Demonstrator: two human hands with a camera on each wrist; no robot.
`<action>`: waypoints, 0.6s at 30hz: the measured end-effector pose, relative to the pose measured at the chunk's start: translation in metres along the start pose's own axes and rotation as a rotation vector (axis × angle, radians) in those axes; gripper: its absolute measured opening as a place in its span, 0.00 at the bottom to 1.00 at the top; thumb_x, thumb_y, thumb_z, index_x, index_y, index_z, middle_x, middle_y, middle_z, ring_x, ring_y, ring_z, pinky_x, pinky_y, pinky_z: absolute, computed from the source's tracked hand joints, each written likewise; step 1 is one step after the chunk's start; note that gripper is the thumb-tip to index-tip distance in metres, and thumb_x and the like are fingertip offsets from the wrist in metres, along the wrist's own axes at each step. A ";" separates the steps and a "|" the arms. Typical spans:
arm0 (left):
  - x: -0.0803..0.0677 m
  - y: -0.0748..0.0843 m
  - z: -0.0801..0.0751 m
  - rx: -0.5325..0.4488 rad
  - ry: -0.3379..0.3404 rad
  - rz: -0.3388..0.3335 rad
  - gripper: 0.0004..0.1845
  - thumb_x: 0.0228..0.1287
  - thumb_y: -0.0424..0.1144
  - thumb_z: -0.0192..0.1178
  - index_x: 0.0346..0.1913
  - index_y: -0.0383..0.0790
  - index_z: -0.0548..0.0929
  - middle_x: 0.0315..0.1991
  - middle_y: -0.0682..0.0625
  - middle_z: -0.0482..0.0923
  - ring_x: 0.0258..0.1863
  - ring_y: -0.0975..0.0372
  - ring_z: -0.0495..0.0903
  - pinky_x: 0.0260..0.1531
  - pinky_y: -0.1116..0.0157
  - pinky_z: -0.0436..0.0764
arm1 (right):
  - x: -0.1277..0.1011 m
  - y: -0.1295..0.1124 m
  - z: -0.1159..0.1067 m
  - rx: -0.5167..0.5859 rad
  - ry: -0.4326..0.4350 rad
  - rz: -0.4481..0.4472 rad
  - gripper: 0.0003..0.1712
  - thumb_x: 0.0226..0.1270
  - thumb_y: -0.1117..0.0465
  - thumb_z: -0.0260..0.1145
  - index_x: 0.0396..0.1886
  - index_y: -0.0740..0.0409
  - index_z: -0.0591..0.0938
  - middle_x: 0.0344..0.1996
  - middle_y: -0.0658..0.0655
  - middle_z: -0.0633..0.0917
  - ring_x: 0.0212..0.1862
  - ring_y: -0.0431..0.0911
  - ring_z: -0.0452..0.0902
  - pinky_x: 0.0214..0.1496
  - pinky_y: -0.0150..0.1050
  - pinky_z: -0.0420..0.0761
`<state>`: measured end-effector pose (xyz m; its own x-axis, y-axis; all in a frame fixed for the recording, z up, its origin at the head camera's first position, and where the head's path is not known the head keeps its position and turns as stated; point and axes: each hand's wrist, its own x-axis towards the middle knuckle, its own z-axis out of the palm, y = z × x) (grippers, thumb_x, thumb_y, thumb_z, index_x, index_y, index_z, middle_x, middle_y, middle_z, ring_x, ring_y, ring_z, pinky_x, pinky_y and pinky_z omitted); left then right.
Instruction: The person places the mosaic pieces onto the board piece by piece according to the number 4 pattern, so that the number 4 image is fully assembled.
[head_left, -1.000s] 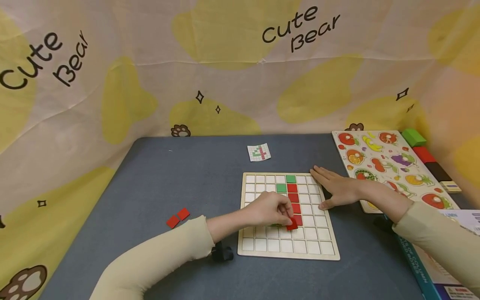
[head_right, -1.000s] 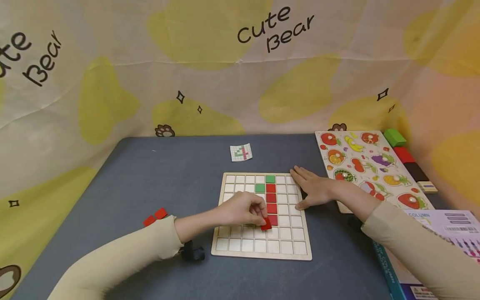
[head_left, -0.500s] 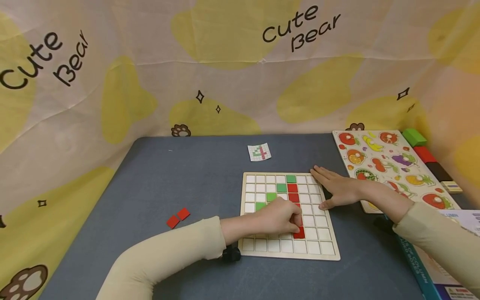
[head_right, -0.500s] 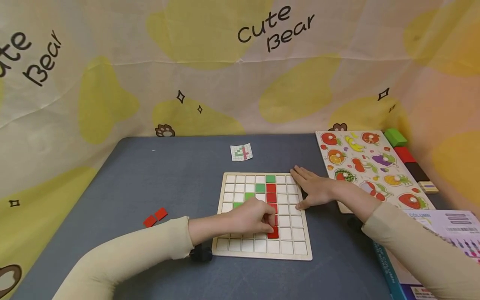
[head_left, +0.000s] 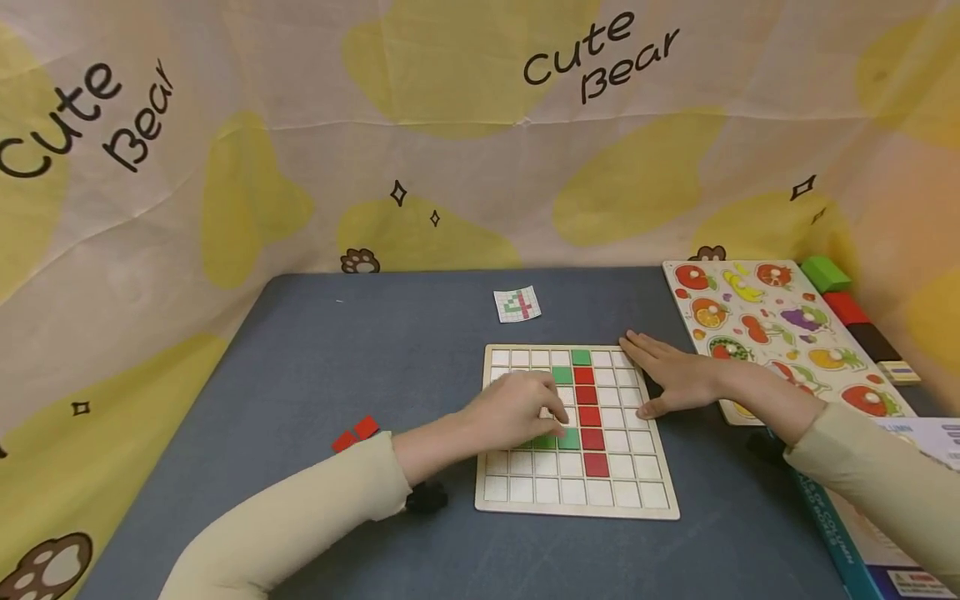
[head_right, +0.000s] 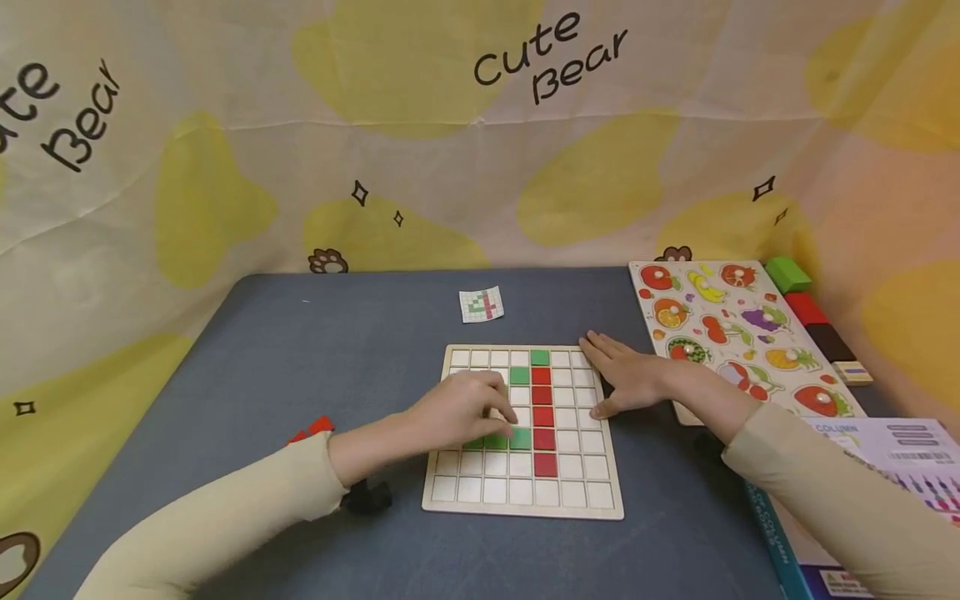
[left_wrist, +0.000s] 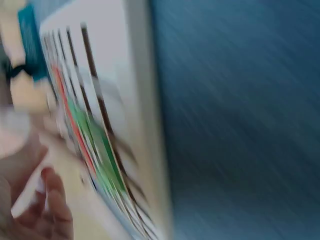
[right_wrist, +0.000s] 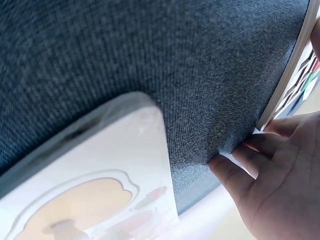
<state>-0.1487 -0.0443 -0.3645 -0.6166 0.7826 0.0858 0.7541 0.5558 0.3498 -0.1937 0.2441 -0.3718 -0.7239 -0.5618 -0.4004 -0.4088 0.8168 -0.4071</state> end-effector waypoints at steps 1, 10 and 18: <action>-0.006 -0.009 -0.006 -0.037 -0.005 -0.019 0.08 0.56 0.44 0.73 0.37 0.48 0.92 0.33 0.55 0.84 0.28 0.71 0.79 0.29 0.79 0.71 | 0.000 0.000 0.000 0.002 -0.002 -0.003 0.66 0.57 0.40 0.71 0.78 0.69 0.43 0.78 0.73 0.41 0.78 0.72 0.35 0.74 0.71 0.46; -0.091 -0.108 -0.060 -0.253 -0.125 -0.244 0.09 0.55 0.41 0.73 0.38 0.44 0.90 0.32 0.54 0.87 0.28 0.72 0.80 0.30 0.73 0.78 | -0.001 -0.003 -0.002 0.012 -0.007 -0.007 0.66 0.58 0.40 0.71 0.78 0.69 0.42 0.78 0.73 0.40 0.78 0.72 0.34 0.74 0.72 0.46; -0.156 -0.158 -0.074 -0.294 -0.292 -0.388 0.15 0.45 0.43 0.78 0.39 0.52 0.89 0.38 0.54 0.82 0.36 0.65 0.76 0.38 0.70 0.76 | -0.001 -0.001 -0.002 0.016 -0.014 -0.004 0.67 0.58 0.40 0.71 0.78 0.68 0.42 0.78 0.74 0.40 0.78 0.72 0.34 0.73 0.73 0.46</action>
<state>-0.1883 -0.2751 -0.3641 -0.7163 0.6049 -0.3480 0.3641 0.7493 0.5531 -0.1935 0.2438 -0.3696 -0.7142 -0.5670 -0.4104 -0.4025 0.8123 -0.4220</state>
